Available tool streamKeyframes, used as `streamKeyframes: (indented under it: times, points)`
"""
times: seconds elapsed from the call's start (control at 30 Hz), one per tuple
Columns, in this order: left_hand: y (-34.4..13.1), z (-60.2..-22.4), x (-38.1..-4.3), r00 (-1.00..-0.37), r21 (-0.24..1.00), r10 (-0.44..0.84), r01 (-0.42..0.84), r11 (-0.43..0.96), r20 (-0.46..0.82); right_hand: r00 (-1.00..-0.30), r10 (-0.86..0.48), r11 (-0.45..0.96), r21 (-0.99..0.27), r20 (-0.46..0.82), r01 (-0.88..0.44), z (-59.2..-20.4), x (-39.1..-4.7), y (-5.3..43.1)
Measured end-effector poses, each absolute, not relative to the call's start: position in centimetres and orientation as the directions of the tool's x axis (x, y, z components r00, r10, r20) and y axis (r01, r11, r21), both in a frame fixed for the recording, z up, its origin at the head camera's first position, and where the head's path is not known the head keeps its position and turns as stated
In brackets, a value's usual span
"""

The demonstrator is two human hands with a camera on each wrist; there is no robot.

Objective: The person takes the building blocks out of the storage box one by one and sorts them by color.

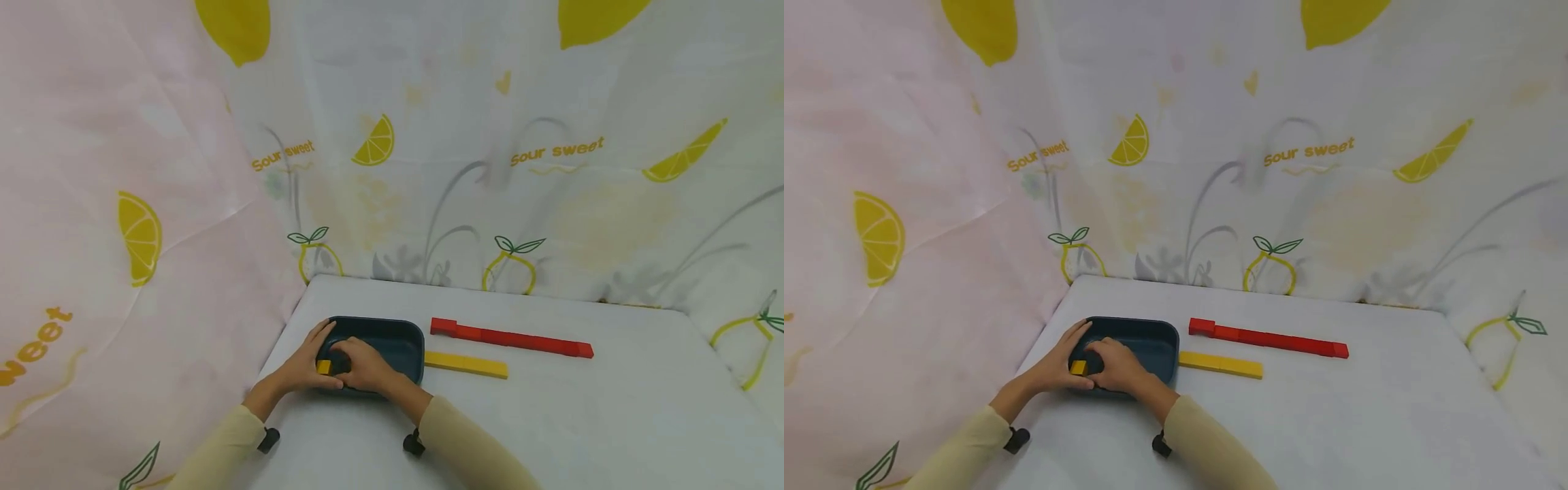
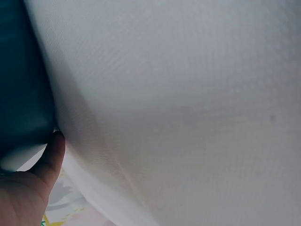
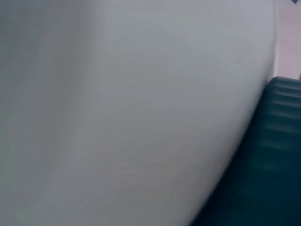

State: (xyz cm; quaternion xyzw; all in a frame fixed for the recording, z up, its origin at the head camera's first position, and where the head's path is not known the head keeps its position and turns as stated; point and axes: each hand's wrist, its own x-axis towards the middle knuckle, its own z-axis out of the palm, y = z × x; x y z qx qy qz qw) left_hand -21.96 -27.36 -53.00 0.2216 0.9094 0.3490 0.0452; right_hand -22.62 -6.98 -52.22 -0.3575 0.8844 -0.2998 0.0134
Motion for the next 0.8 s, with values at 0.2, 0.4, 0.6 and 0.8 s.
streamKeyframes:
  times: [0.2,0.4,0.6,0.8]
  points:
    - [-27.2,-53.0,-21.7,-0.895,0.66,0.439,0.378,0.65,0.08,-0.701,-0.707,0.642,-0.328,0.093,-0.692,-52.7,-23.2,-9.1]
    - [-27.1,-53.1,-21.4,-0.901,0.663,0.428,0.361,0.656,0.067,-0.681,-0.732,0.658,-0.233,0.028,-0.717,-52.8,-23.2,-10.2]
    - [-27.2,-53.4,-21.1,-0.897,0.642,0.437,0.376,0.669,0.069,-0.709,-0.705,0.659,-0.343,0.03,-0.67,-53.6,-23.0,-10.1]
    - [-27.2,-53.0,-21.3,-0.902,0.637,0.426,0.368,0.677,0.07,-0.752,-0.655,0.623,-0.51,0.077,-0.594,-53.7,-23.4,-9.7]
